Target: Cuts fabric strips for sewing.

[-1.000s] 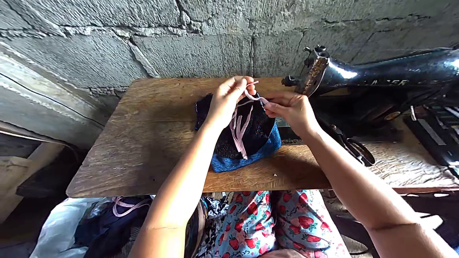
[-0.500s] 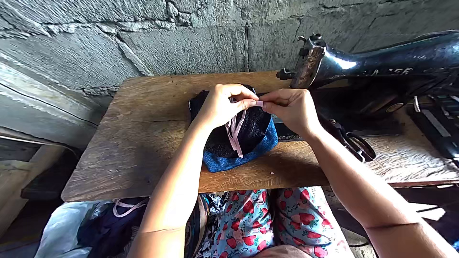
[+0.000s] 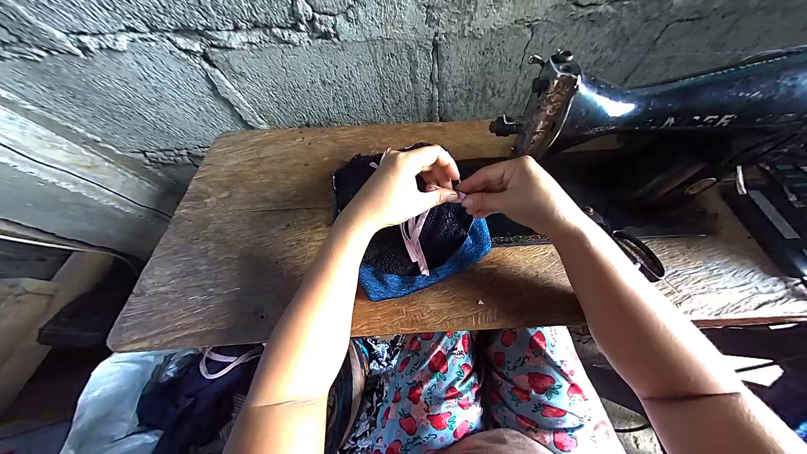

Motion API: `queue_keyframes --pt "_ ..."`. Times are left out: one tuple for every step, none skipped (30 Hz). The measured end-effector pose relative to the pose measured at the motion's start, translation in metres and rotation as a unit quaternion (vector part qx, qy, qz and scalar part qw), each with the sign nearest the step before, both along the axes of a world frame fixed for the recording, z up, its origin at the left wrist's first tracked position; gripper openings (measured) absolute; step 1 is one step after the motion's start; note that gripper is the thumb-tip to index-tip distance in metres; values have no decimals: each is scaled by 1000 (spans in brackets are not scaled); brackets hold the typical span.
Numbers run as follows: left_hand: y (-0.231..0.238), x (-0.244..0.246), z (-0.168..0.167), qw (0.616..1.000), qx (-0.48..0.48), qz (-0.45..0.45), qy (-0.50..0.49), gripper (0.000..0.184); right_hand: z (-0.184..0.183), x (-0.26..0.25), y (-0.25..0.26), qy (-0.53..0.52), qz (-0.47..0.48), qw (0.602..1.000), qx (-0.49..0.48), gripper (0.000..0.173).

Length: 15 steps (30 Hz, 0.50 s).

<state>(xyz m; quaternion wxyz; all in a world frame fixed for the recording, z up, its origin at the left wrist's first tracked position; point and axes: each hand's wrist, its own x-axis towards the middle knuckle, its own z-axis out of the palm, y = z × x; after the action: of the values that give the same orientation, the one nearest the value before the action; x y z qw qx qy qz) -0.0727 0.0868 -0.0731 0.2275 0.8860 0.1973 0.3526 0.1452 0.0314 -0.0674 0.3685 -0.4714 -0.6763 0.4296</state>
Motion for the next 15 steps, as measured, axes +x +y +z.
queue_keyframes --pt "0 0 0 1000 0 -1 4 22 0 0 0 6 2 1000 -8 15" --pt "0 1 -1 1000 -5 -2 7 23 -1 0 1 9 4 1000 -9 22" --pt "0 1 -1 1000 -14 -1 11 23 -1 0 1 7 10 1000 -3 31" --pt "-1 1 -2 1000 -22 0 15 24 -2 1 2 1 18 1000 6 40" --pt "-2 2 -2 999 -28 -1 19 24 -2 1 2 -5 23 1000 17 46" --pt "-2 2 -2 999 -32 -2 23 25 -3 1 3 -12 26 999 31 48" --pt "-2 3 -2 999 -40 -6 23 25 -4 1 3 -22 29 998 42 47" --pt "-3 3 -2 998 -56 -12 24 26 -4 3 3 -41 35 997 46 46" --pt "-4 3 -2 996 -81 -14 35 28 -1 5 2 -71 44 995 46 45" --pt "-6 3 0 992 -116 -15 57 31 2 9 0 -111 52 991 52 44" --pt "-8 4 2 983 -163 -18 81 33 5 15 -5 -152 53 985 65 43" --pt "-11 6 3 972 -211 -21 101 35 7 21 -12 -185 45 978 80 43" --pt "-15 10 4 959 -256 -24 122 36 7 27 -21 -209 27 973 98 39" --pt "-17 15 5 945 -291 -30 147 35 5 31 -32 -222 5 968 113 31" --pt "-17 22 7 934 -309 -31 179 34 0 34 -41 -228 -18 965 128 21"
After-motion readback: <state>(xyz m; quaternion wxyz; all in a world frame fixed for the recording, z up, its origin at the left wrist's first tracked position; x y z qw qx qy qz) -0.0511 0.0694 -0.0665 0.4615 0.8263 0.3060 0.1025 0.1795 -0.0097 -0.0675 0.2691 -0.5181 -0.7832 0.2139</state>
